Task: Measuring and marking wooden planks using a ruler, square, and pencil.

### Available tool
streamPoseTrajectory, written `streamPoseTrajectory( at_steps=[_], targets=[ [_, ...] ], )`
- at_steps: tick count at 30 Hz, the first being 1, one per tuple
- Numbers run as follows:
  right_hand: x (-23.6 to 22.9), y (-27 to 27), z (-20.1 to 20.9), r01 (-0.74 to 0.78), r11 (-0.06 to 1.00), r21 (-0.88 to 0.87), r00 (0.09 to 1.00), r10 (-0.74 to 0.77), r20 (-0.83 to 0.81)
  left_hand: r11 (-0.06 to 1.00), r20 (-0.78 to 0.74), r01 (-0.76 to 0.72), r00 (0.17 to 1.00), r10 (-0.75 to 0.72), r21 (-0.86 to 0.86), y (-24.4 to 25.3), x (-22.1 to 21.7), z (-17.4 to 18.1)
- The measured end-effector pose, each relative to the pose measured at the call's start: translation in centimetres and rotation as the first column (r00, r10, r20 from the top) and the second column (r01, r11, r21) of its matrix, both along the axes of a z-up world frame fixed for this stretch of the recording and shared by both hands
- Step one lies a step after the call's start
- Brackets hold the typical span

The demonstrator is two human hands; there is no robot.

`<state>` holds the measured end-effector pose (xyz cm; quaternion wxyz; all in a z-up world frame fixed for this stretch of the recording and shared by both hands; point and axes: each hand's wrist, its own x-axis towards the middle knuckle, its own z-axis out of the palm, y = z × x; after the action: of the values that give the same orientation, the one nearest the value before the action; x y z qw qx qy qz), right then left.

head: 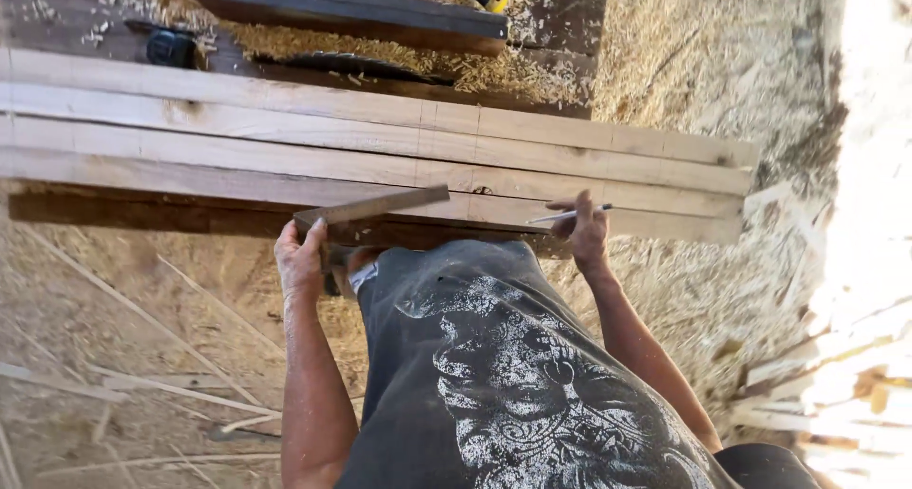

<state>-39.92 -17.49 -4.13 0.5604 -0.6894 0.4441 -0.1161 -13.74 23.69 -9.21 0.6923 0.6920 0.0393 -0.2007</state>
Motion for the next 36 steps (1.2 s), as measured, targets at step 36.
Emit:
streamPoseTrajectory(
  at_steps=[36],
  targets=[
    [27.0,-3.1,0.8,-0.656,0.724,-0.214,0.754,0.642,-0.141,0.735,0.035,-0.554,0.807,0.590,0.389,-5.4,4.4,-8.9]
  ],
)
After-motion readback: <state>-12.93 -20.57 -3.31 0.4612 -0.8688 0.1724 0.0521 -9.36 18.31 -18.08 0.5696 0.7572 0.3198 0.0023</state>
